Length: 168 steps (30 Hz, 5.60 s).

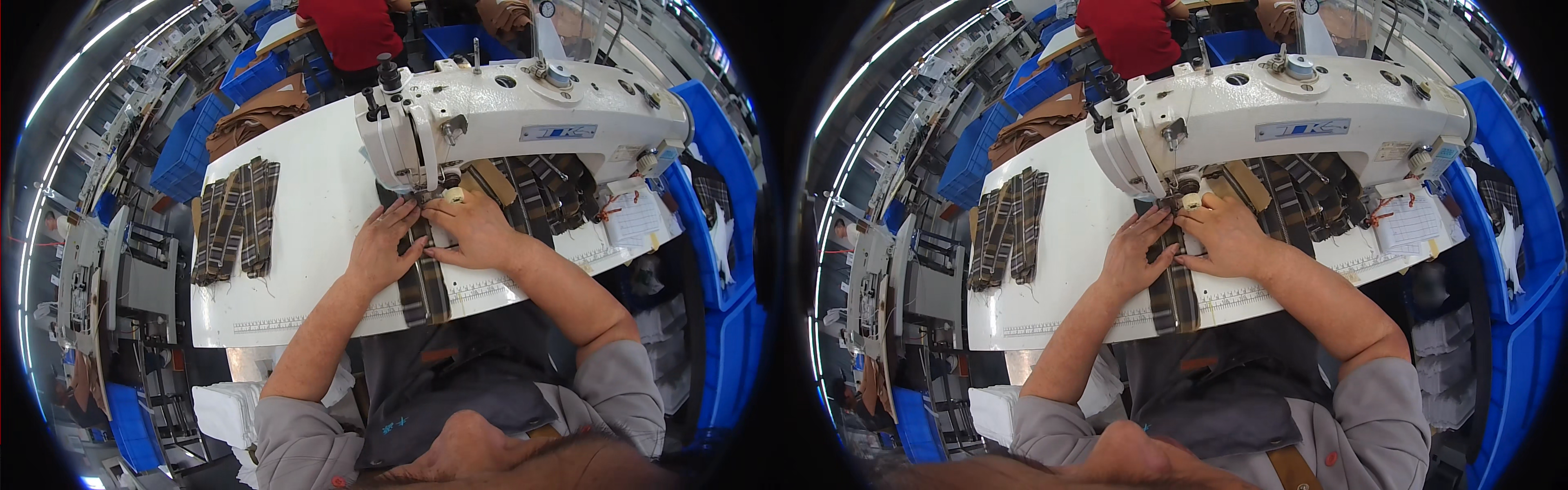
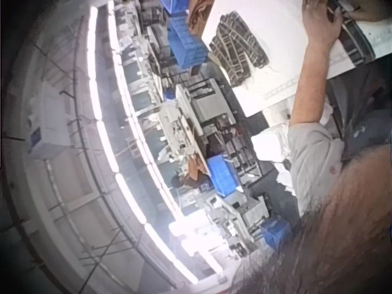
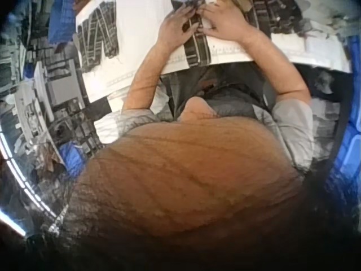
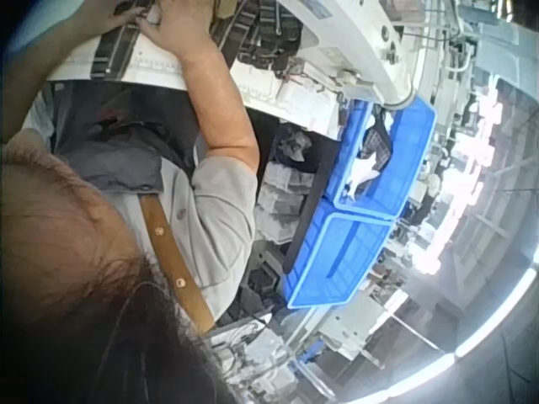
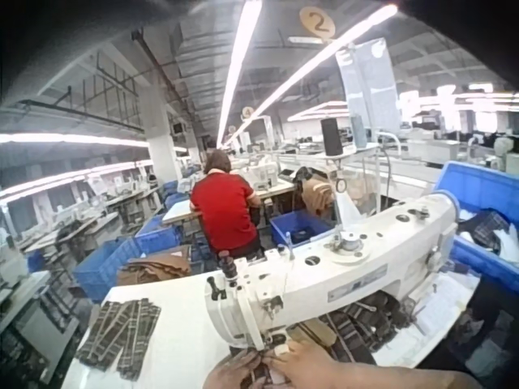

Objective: The person sews together strips of patterned fabric using an industrial sewing machine.

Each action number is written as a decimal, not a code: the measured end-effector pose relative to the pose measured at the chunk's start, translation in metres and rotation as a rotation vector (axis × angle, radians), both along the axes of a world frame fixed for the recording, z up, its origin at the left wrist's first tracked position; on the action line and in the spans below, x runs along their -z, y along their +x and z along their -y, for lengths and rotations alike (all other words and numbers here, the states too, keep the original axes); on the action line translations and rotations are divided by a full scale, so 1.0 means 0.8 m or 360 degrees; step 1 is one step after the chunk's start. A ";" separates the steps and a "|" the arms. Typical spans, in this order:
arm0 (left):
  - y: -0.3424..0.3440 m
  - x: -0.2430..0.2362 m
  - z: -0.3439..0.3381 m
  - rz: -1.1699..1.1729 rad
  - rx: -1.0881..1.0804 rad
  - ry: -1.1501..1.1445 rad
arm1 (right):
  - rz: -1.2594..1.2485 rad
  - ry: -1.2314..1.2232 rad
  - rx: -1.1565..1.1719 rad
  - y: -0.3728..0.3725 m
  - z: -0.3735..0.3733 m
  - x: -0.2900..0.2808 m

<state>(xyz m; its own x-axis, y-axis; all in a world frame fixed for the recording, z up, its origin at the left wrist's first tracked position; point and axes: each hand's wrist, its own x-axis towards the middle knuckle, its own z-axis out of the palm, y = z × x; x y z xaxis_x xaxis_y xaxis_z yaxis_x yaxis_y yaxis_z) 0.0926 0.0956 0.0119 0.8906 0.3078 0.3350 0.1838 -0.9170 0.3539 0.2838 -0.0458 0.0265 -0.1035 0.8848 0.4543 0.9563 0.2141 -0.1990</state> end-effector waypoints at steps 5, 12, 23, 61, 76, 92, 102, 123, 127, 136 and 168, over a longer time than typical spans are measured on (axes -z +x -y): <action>-0.001 0.001 0.000 -0.0011 -0.0003 0.0018 | -0.0002 0.0007 0.0005 -0.001 -0.001 0.002; -0.003 0.001 0.000 -0.0001 -0.0026 0.0062 | -0.0020 -0.0001 0.0002 -0.001 -0.001 0.002; -0.001 -0.002 -0.001 -0.0052 -0.0024 0.0026 | -0.0003 -0.0004 0.0010 -0.002 -0.001 -0.001; -0.134 -0.073 -0.119 -0.0328 -0.0379 0.1477 | 0.0648 -0.0410 0.0640 0.041 0.031 -0.043; -0.049 -0.024 0.121 0.0156 -0.0121 -0.0525 | -0.2029 -0.0340 -0.0463 -0.102 0.179 -0.105; -0.017 -0.015 0.002 -0.0273 0.0276 0.0132 | -0.0062 -0.0013 -0.0191 -0.003 0.020 -0.013; -0.009 -0.007 -0.008 -0.0193 0.0203 0.0128 | 0.0010 0.0048 -0.0086 0.004 -0.004 0.004; -0.010 -0.022 0.009 -0.0048 0.0164 -0.0051 | -0.0001 0.0021 -0.0042 0.006 -0.007 0.007; -0.011 -0.018 0.007 -0.0012 0.0161 -0.0110 | -0.0042 -0.0061 -0.0027 0.004 -0.006 0.003; -0.012 -0.022 0.009 -0.0007 0.0154 -0.0013 | -0.0035 -0.0028 -0.0024 0.004 -0.006 0.004; 0.030 -0.024 -0.057 -0.0105 -0.0085 -0.0081 | 0.0001 0.0051 -0.0027 -0.003 -0.006 0.000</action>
